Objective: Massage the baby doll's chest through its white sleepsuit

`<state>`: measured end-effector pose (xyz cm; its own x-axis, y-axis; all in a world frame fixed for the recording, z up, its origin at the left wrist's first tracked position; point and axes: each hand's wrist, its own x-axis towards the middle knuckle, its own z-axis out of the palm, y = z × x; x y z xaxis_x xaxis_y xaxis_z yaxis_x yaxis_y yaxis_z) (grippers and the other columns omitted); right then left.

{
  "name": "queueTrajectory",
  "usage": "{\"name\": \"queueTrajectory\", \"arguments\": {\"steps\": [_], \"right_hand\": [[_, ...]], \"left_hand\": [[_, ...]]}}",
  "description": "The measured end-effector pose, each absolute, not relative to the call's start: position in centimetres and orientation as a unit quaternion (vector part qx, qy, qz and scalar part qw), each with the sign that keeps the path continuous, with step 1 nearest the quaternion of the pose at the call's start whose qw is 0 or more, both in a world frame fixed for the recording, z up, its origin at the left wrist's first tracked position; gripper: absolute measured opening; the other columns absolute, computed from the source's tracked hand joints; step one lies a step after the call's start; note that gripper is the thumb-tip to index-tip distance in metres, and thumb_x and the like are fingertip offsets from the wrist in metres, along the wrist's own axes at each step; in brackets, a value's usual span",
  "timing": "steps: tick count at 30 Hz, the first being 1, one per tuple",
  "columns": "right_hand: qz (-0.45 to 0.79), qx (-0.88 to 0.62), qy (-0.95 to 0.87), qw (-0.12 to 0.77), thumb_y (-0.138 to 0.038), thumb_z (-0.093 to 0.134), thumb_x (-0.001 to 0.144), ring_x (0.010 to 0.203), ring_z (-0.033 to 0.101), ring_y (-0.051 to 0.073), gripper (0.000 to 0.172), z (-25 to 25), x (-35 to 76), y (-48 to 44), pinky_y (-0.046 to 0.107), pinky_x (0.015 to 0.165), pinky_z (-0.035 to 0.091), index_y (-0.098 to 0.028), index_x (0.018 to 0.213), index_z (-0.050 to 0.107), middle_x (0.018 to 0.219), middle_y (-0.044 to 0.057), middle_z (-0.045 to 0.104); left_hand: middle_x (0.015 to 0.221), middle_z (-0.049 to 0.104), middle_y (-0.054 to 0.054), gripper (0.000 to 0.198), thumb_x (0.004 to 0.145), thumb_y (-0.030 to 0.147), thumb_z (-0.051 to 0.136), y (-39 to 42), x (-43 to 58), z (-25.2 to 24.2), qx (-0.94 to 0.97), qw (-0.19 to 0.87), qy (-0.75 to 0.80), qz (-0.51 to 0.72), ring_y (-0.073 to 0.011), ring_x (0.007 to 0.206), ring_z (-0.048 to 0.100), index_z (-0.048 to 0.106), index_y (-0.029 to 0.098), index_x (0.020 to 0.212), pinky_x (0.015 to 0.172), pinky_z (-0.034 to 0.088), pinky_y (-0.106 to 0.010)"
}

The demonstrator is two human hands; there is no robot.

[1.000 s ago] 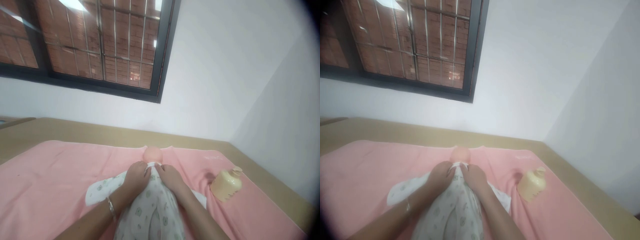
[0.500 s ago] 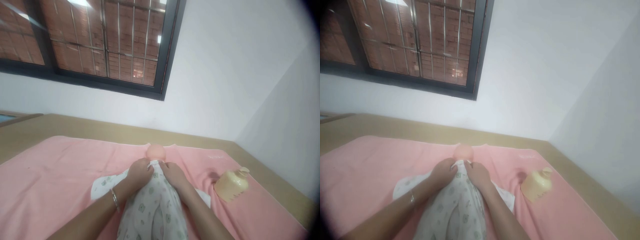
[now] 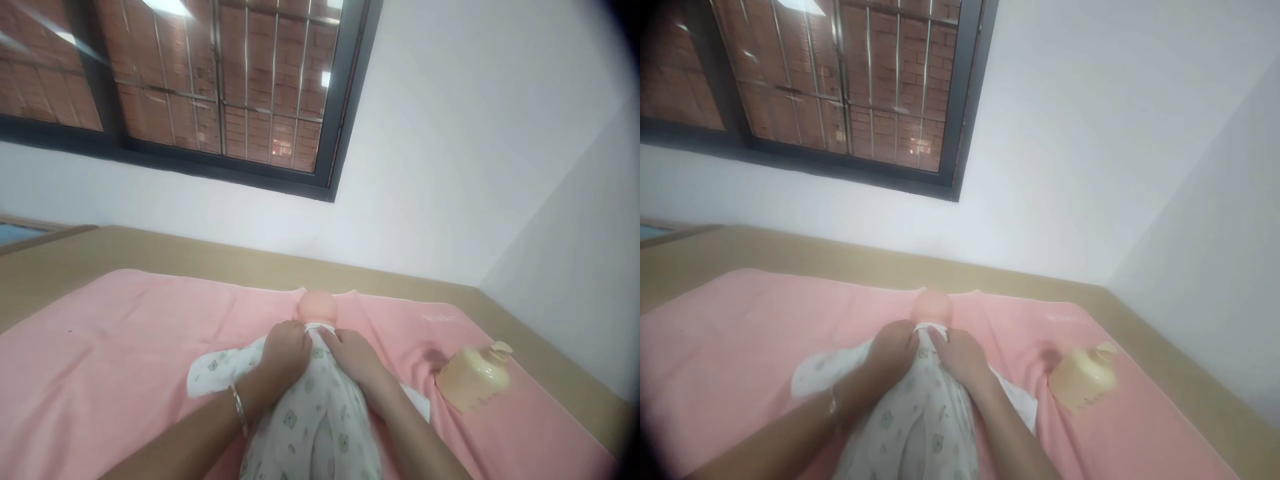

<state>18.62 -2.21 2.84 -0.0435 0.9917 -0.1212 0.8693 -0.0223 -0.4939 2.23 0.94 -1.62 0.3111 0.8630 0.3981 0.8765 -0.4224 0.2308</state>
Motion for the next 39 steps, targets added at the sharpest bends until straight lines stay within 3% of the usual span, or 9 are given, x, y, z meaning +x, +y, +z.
{"name": "queueTrajectory", "arguments": {"steps": [5,12,16,20,26,39], "right_hand": [[0.190,-0.663,-0.710,0.145,-0.065,0.015,0.090,0.088,0.059,0.022,0.072,3.5,18.1,-3.5,0.027,0.072,0.036,-0.015,0.101,0.066,0.097,0.013,0.067],[0.213,-0.684,-0.685,0.136,-0.061,0.015,0.091,0.080,0.060,0.022,0.070,2.3,18.8,-1.9,0.028,0.065,0.036,-0.014,0.088,0.066,0.090,0.014,0.066],[0.119,-0.692,-0.699,0.138,-0.051,0.022,0.092,0.077,0.059,0.022,0.054,2.3,17.7,-2.7,0.030,0.067,0.035,-0.016,0.089,0.064,0.087,0.013,0.066],[0.062,-0.703,-0.694,0.142,-0.040,0.032,0.090,0.082,0.058,0.024,0.039,2.1,17.1,-3.1,0.030,0.070,0.036,-0.016,0.090,0.062,0.088,0.013,0.065],[0.220,-0.687,-0.679,0.135,-0.051,0.021,0.091,0.083,0.060,0.022,0.058,1.3,18.9,-1.4,0.029,0.067,0.038,-0.016,0.090,0.067,0.092,0.013,0.067],[0.178,-0.716,-0.660,0.145,-0.045,0.024,0.091,0.080,0.060,0.023,0.051,1.1,18.5,-1.4,0.029,0.066,0.038,-0.017,0.084,0.066,0.087,0.012,0.067]], "left_hand": [[0.070,0.061,-0.007,0.032,0.088,0.024,0.031,0.6,1.8,-1.5,-0.812,0.020,-0.542,-0.217,-0.0188,0.063,0.052,0.056,0.018,0.069,0.059,0.034,-0.031],[0.073,0.060,-0.010,0.026,0.082,0.014,0.035,0.0,2.5,-1.3,-0.823,0.105,-0.524,-0.194,-0.0218,0.069,0.053,0.058,0.017,0.070,0.063,0.034,-0.035],[0.071,0.059,-0.009,0.030,0.086,0.022,0.034,0.1,2.4,-1.1,-0.810,0.080,-0.549,-0.188,-0.0209,0.066,0.053,0.058,0.016,0.070,0.060,0.034,-0.033],[0.072,0.060,-0.009,0.031,0.087,0.018,0.031,-0.2,2.3,-0.7,-0.839,0.080,-0.508,-0.179,-0.0229,0.070,0.054,0.058,0.017,0.072,0.065,0.035,-0.036],[0.078,0.063,-0.010,0.030,0.088,0.027,0.035,-0.6,2.8,-0.7,-0.798,0.046,-0.558,-0.224,-0.0230,0.075,0.055,0.060,0.016,0.078,0.071,0.037,-0.037],[0.084,0.064,-0.009,0.031,0.087,0.034,0.035,-0.5,2.6,-0.2,-0.765,-0.055,-0.597,-0.234,-0.0206,0.078,0.057,0.059,0.016,0.082,0.072,0.038,-0.032]]}}
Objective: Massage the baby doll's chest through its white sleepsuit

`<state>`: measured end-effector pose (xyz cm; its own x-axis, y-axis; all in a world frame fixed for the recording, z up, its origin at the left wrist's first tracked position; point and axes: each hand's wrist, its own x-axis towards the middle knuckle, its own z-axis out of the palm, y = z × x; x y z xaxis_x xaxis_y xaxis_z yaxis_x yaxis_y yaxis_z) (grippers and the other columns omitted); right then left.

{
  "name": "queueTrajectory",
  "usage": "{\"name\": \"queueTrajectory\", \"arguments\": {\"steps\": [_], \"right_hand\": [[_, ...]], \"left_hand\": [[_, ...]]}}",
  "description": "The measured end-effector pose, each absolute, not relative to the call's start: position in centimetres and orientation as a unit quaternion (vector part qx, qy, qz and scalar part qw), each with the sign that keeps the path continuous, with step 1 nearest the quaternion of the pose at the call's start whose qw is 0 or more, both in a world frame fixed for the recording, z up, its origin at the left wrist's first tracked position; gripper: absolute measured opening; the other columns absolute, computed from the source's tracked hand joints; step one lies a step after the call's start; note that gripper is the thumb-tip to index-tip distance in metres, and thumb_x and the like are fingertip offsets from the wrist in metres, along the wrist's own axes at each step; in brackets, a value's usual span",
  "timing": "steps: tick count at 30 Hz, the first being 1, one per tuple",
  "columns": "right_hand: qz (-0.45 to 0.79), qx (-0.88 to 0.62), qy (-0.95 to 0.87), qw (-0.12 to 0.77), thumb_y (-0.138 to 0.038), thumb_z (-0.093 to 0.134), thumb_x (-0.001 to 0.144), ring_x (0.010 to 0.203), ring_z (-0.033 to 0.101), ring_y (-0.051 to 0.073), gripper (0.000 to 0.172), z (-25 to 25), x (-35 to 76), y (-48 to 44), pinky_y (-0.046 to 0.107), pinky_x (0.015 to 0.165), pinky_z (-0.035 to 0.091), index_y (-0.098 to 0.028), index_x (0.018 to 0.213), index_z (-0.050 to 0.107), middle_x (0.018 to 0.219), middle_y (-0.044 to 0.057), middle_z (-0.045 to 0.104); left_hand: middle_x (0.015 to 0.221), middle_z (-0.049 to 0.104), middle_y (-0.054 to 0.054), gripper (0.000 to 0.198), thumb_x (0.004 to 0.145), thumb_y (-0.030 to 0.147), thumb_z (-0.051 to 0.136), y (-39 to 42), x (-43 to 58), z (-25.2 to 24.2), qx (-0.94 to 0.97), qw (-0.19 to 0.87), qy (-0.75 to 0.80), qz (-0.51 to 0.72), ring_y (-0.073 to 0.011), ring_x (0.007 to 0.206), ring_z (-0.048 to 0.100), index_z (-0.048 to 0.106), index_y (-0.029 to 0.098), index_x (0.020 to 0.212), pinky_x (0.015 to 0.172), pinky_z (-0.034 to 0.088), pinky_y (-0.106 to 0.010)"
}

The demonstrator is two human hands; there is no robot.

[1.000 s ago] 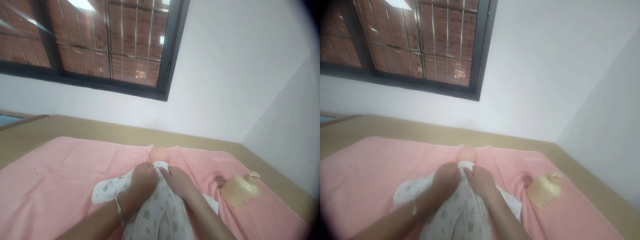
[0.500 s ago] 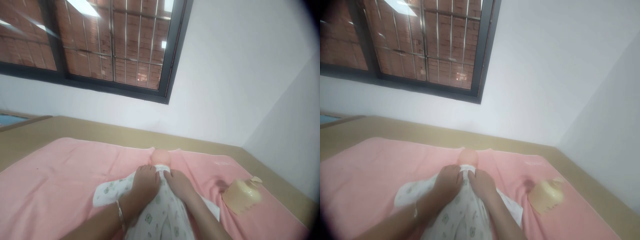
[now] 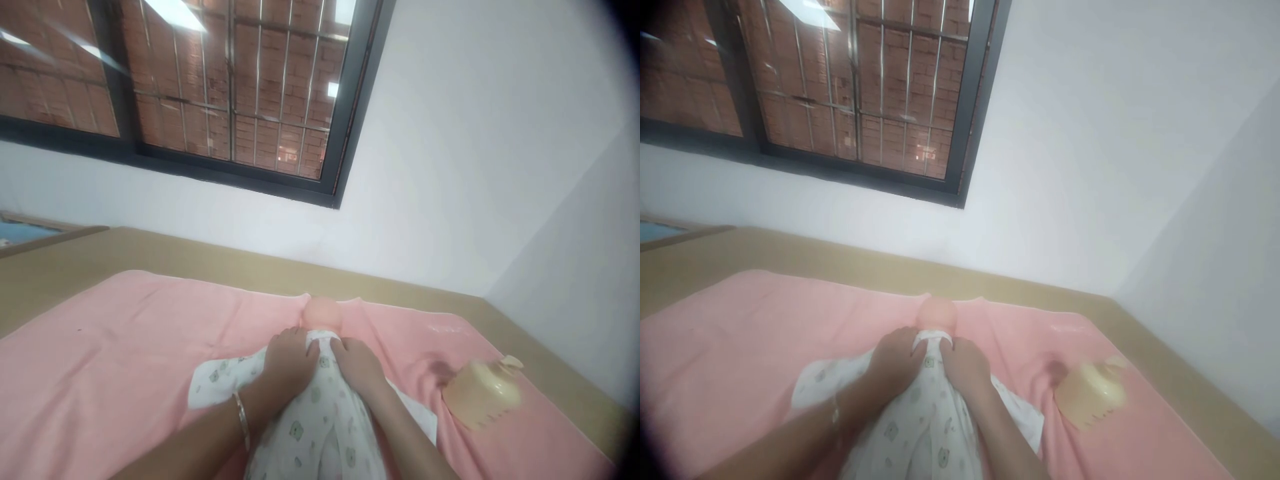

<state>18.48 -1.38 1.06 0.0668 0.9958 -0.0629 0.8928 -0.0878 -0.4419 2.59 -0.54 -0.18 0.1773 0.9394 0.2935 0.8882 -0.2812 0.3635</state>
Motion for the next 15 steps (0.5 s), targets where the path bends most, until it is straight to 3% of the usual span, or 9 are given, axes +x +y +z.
{"name": "queueTrajectory", "arguments": {"steps": [15], "right_hand": [[0.169,-0.711,-0.664,0.155,-0.044,0.023,0.090,0.078,0.059,0.022,0.051,0.49,18.73,-1.15,0.029,0.064,0.035,-0.017,0.084,0.065,0.087,0.012,0.067]], "left_hand": [[0.085,0.064,-0.008,0.030,0.087,0.034,0.035,-0.40,2.63,-0.27,0.761,0.061,0.598,0.243,-0.0212,0.077,0.056,0.059,0.017,0.081,0.070,0.037,-0.033]]}}
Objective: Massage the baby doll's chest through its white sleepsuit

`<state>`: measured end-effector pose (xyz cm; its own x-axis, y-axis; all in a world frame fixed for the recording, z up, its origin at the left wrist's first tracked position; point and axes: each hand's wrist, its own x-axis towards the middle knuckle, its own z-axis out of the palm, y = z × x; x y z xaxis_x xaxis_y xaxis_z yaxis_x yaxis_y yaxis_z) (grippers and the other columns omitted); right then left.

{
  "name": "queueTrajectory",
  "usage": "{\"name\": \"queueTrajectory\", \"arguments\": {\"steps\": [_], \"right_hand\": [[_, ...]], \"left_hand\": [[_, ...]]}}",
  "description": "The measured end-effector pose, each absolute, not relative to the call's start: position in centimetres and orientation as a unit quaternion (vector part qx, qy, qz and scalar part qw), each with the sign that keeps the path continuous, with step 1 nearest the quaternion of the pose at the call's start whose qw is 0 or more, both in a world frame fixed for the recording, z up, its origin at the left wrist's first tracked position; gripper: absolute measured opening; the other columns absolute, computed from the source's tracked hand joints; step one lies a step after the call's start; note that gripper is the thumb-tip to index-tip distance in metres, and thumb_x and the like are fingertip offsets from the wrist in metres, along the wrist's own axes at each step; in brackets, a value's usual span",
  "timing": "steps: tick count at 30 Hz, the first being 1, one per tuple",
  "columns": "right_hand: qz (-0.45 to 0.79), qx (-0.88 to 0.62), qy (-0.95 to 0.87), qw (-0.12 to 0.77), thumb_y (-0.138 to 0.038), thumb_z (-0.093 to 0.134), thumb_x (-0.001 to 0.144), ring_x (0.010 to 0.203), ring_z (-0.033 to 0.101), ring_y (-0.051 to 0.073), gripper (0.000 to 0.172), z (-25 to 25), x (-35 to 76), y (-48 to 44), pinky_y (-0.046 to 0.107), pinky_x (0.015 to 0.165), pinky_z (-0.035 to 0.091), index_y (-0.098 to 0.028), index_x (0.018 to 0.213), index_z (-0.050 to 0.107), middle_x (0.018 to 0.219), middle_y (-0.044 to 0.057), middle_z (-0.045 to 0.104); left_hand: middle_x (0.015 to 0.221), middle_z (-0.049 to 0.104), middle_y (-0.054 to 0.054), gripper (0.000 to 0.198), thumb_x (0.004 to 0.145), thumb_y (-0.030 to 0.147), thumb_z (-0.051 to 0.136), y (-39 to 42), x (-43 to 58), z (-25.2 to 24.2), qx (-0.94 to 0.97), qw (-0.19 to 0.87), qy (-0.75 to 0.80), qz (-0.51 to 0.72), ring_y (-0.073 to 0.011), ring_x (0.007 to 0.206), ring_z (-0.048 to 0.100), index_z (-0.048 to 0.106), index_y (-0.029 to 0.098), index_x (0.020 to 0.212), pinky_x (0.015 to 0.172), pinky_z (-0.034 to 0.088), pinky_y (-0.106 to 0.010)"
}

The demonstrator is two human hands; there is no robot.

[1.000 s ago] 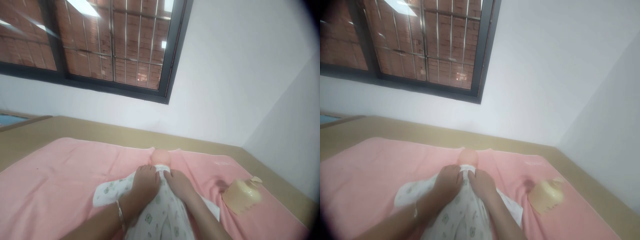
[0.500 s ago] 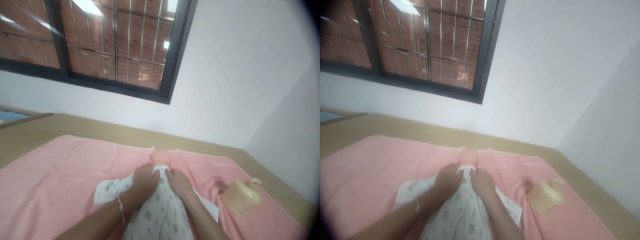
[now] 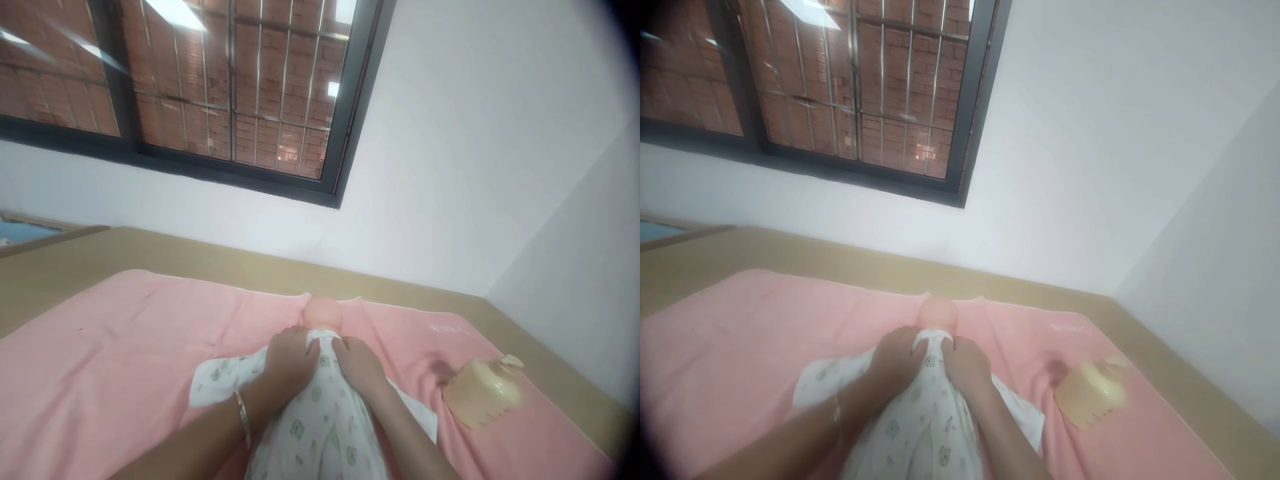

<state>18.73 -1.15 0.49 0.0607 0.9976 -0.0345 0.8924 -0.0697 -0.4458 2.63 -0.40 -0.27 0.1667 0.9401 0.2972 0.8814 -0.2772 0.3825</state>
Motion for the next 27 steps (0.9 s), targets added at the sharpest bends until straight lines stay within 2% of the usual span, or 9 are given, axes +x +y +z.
{"name": "queueTrajectory", "arguments": {"steps": [27], "right_hand": [[0.177,-0.714,-0.660,0.151,-0.044,0.022,0.089,0.080,0.057,0.021,0.050,0.51,18.77,-1.08,0.028,0.064,0.034,-0.017,0.086,0.065,0.089,0.011,0.066]], "left_hand": [[0.084,0.064,-0.008,0.029,0.086,0.033,0.036,-0.29,2.59,-0.13,0.759,0.070,0.602,0.239,-0.0215,0.079,0.056,0.059,0.017,0.082,0.073,0.038,-0.034]]}}
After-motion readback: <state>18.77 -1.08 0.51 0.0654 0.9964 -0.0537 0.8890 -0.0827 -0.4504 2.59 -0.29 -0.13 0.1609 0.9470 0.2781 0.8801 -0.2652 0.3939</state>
